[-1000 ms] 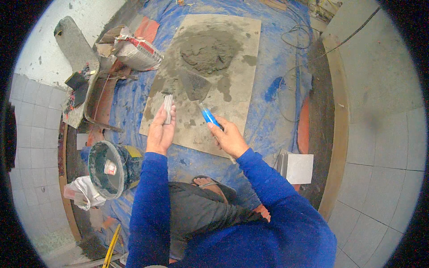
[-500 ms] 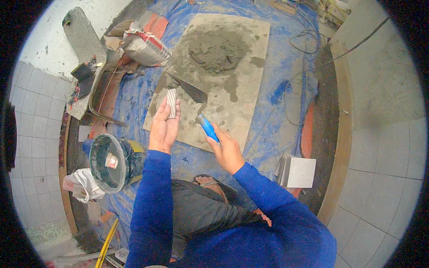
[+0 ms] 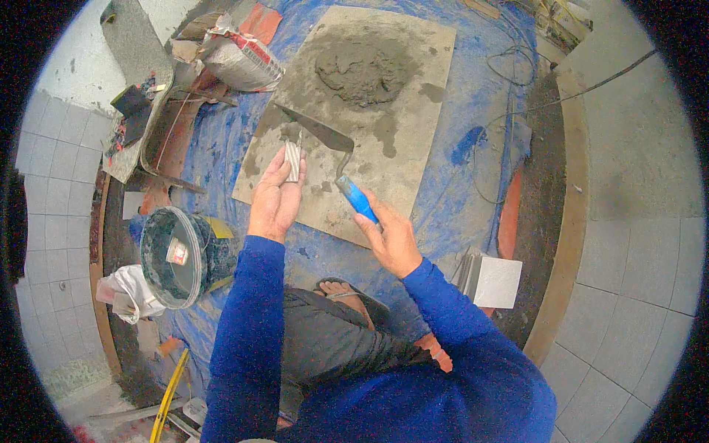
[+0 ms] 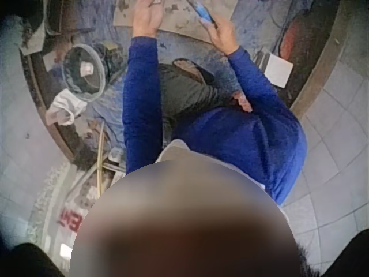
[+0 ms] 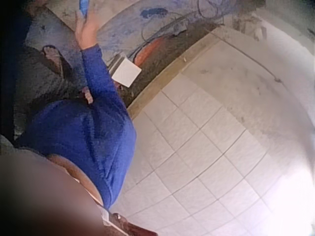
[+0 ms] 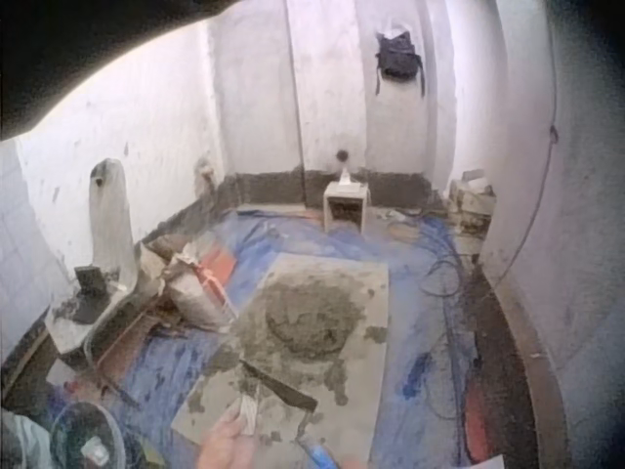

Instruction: The person cuts a ceramic tile with an angle grinder, then applies mortar to the tile and a wall corner using a trowel. The person places the tile into the corner and secures it with tile leveling clips.

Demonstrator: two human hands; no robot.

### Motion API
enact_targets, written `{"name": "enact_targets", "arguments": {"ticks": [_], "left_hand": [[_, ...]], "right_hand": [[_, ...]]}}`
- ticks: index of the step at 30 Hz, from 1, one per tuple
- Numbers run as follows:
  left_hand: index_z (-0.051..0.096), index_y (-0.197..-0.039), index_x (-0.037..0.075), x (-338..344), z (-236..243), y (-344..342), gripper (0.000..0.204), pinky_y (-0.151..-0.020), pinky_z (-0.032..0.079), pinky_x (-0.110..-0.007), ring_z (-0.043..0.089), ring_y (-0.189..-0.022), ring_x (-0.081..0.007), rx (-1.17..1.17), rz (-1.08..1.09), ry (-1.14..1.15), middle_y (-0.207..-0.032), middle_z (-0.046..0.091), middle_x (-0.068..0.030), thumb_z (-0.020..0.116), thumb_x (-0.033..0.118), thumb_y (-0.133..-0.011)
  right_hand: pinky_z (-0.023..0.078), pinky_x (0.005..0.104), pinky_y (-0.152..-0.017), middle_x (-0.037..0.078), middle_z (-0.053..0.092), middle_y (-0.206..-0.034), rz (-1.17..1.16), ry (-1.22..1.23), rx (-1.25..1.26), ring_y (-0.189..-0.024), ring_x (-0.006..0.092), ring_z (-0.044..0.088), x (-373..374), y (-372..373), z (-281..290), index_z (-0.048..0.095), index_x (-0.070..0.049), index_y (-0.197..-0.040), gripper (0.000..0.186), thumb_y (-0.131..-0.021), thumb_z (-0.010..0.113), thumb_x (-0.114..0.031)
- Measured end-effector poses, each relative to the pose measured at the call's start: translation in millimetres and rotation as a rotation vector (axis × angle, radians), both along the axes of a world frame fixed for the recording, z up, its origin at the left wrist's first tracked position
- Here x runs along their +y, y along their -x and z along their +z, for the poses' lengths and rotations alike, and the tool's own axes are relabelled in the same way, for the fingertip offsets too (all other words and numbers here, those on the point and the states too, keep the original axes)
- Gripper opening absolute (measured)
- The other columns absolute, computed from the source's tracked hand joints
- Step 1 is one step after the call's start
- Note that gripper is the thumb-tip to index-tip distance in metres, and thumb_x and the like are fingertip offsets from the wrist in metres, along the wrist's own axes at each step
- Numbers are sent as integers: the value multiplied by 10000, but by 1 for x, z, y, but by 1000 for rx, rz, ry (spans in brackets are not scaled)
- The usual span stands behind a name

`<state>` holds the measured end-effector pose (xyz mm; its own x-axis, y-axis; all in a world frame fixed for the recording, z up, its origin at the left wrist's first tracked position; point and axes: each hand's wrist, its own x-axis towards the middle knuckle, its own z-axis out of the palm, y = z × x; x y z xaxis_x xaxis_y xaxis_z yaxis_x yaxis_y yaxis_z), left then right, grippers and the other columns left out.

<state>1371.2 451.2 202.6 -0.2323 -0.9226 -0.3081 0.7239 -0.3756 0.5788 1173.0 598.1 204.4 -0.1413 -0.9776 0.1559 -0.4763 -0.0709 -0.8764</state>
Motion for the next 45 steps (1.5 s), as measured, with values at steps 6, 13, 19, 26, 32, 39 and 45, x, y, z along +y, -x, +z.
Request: {"name": "enact_targets", "arguments": {"ticks": [6, 13, 19, 26, 32, 39, 45], "left_hand": [[313, -1541, -77, -2, 6, 1, 523, -1183, 417, -367, 470, -1390, -302, -14, 7, 38, -1524, 434, -195, 475, 0, -1050], [259, -1567, -76, 0, 12, -2, 586, -1219, 369, -367, 415, -1435, -306, -16, -42, 61, -1568, 372, -197, 483, -30, -1027], [247, -1572, -78, 0, 15, -4, 646, -1222, 353, -353, 388, -1447, -318, -59, -54, 78, -1582, 340, -200, 471, -87, -966], [285, -1552, -89, -3, 12, -7, 617, -1213, 357, -350, 398, -1434, -321, -36, -20, 52, -1569, 352, -204, 474, -75, -964], [355, -1496, -115, -7, 20, -1, 518, -1180, 400, -346, 476, -1369, -305, -127, 72, 114, -1495, 437, -225, 514, -6, -1016], [459, -1380, -122, -13, 23, 0, 386, -1145, 473, -390, 565, -1287, -322, -191, 171, 123, -1384, 542, -241, 526, 54, -1043], [463, -1358, -121, -12, 22, -3, 359, -1175, 448, -463, 515, -1356, -381, 28, 159, -16, -1420, 535, -250, 459, 94, -1070]], "right_hand": [[470, 293, -492, 72, 623, -850, -234, -294, -701, -599, 149, 603, -54, 41, -47, 599, 25, -1190, 367, -1045, 595, -311], [515, 352, -472, 118, 636, -734, -371, -544, -647, -542, 216, 627, -184, 125, -157, 614, 42, -966, 297, -1006, 626, -252], [538, 386, -464, 147, 656, -711, -413, -600, -789, -534, 255, 654, -251, 123, -207, 621, 69, -947, 318, -989, 642, -246], [517, 392, -433, 136, 647, -704, -348, -577, -647, -518, 249, 640, -285, 109, -224, 607, 51, -992, 310, -996, 648, -256], [491, 328, -444, 79, 623, -745, -177, -454, -879, -540, 176, 586, -261, 121, -198, 596, 3, -1046, 268, -1013, 636, -260], [469, 280, -501, 52, 595, -763, -60, -215, -850, -565, 141, 573, -148, 84, -108, 592, -2, -1176, 320, -991, 671, -251], [525, 293, -622, 91, 650, -963, -97, -182, -480, -697, 173, 640, -37, 24, -54, 521, 2, -1455, 584, -929, 719, -157]]}}
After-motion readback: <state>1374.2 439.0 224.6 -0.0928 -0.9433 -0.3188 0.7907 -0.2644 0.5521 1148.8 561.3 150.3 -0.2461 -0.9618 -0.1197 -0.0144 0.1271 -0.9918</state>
